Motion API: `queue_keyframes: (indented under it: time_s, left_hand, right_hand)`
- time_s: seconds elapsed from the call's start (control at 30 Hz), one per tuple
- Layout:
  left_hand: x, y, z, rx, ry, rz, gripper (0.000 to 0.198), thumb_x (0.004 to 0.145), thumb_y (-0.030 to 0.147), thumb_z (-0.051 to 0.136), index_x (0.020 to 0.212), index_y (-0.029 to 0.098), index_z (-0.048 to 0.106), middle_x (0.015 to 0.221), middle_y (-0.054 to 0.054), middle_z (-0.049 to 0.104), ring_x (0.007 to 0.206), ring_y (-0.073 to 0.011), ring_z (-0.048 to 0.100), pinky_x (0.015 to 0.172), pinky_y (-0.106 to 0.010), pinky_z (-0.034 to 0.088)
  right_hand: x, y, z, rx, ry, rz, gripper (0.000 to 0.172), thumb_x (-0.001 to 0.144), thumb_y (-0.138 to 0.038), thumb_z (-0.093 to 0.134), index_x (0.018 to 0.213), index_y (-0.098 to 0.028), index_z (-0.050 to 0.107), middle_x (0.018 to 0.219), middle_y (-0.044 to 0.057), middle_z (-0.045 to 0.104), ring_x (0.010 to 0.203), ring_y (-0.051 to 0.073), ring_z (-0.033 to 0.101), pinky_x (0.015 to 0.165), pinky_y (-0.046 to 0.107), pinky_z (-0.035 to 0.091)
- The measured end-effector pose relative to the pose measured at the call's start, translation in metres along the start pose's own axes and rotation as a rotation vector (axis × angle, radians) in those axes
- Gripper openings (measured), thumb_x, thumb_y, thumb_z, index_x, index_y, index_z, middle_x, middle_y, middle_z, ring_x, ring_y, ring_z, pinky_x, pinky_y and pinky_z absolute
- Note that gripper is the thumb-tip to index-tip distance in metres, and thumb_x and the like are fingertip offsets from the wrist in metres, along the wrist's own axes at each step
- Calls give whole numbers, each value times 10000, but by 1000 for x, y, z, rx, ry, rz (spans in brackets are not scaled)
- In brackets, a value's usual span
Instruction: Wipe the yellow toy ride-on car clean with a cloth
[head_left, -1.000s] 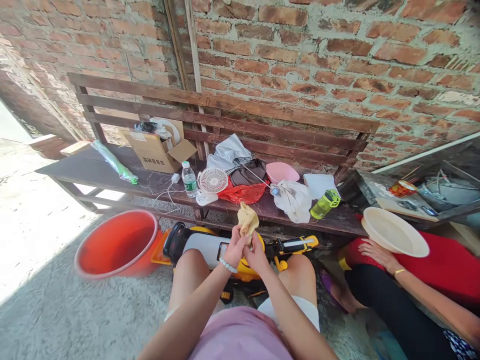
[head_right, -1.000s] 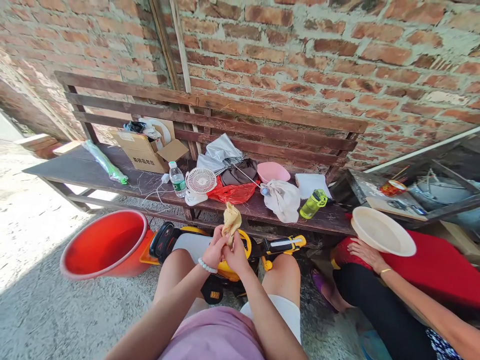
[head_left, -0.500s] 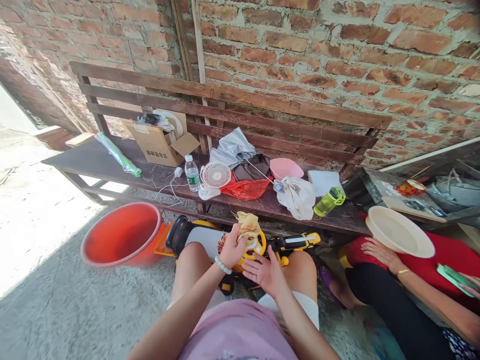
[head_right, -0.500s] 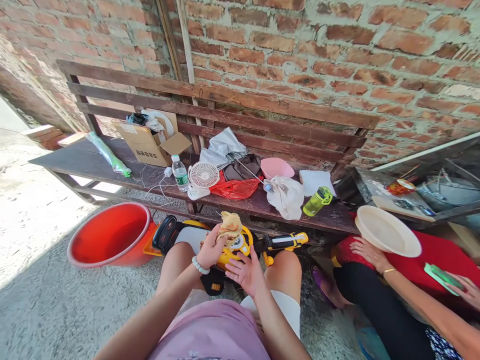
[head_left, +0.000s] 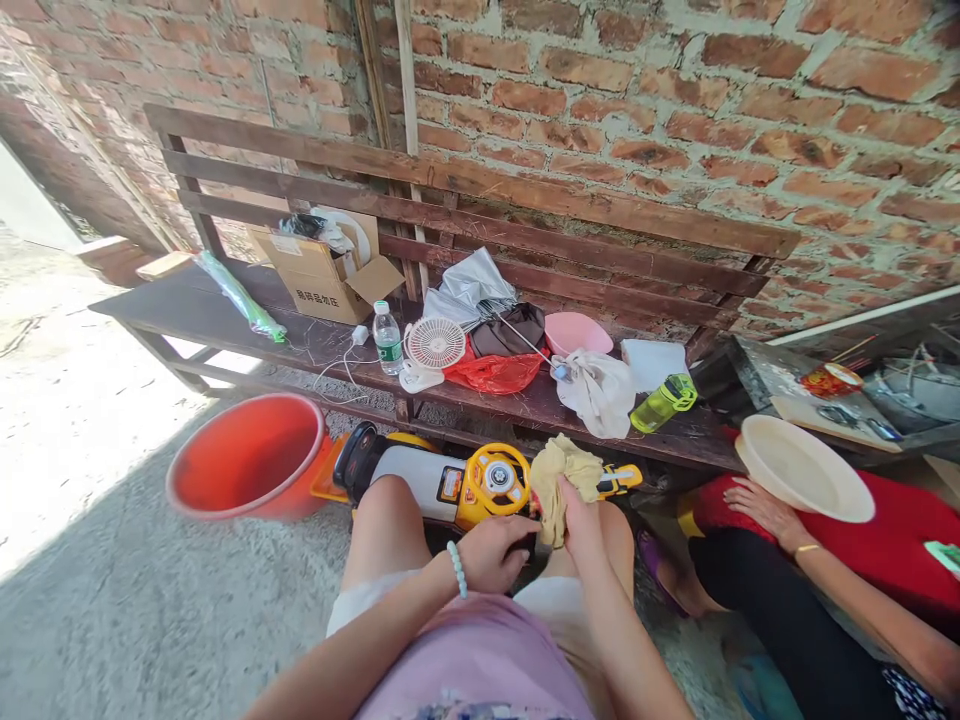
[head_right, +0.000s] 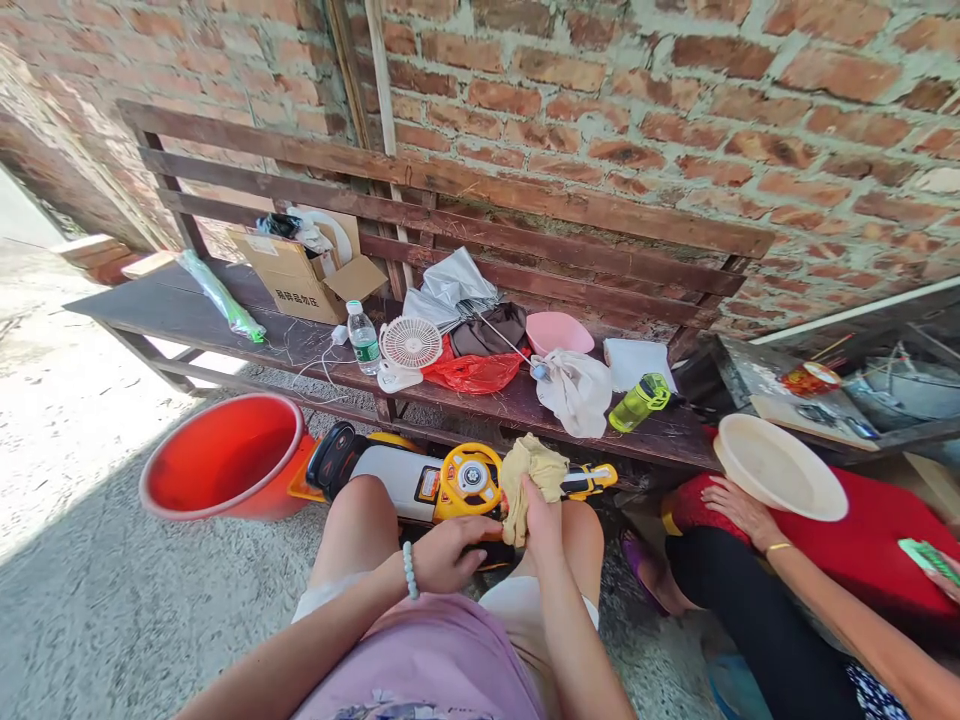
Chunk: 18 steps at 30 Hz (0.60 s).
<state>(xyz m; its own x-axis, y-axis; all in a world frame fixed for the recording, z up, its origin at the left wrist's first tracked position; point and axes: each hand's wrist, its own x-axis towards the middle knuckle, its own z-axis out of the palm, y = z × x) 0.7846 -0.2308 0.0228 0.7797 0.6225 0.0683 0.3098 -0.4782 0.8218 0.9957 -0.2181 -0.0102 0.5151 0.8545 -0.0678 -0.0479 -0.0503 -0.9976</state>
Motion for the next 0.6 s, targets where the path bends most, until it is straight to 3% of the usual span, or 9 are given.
queue_keyframes:
  time_s: [0.07,0.13,0.2,0.3,0.4,0.6]
  left_hand:
    - [0,-24,-3,39,144,-170,553,870,176,488,1418,189,561,1450,-118,615,1365,-235,557,1202,-420,421]
    - [-2,-47,-4,150,219,-394,615,859,149,482,1473,139,501,1544,-155,515,1469,-266,442,1252,-461,345]
    - [-5,-63,-3,253,172,-573,715,837,138,508,1543,89,409,1628,-196,397,1547,-304,315,1269,-487,296]
    - [-11,-74,2,353,-16,-661,796,818,138,519,1593,93,341,1726,-179,195,1602,-340,143,1256,-549,285]
    - [-15,-77,7,413,-126,-624,786,824,144,488,1598,143,355,1743,-128,153,1607,-335,122,1239,-625,268]
    - [-14,-84,2,436,-68,-590,775,844,155,447,1609,210,340,1730,-78,239,1597,-300,176,1258,-618,211]
  right_hand:
    - [14,-2,1,-244,32,-127,504,819,-496,670,1207,-176,702,1196,138,743,1233,292,633,1065,449,507]
    - [22,1,10,-587,-24,-286,485,862,-399,609,1289,-180,679,1351,154,679,1336,300,561,1133,462,447]
    - [19,12,28,-928,-177,-357,529,872,-266,571,1392,-193,626,1520,141,560,1447,305,449,1183,478,387]
    - [1,39,57,-1280,-427,-298,632,857,-121,537,1481,-219,552,1635,108,432,1537,303,320,1213,519,319]
    - [-18,64,63,-1307,-526,-361,604,866,-67,486,1440,-227,587,1653,80,408,1563,294,274,1241,571,239]
    - [-37,72,25,-1174,-740,-529,613,791,25,431,1323,-171,663,1513,119,582,1497,264,406,1218,489,340]
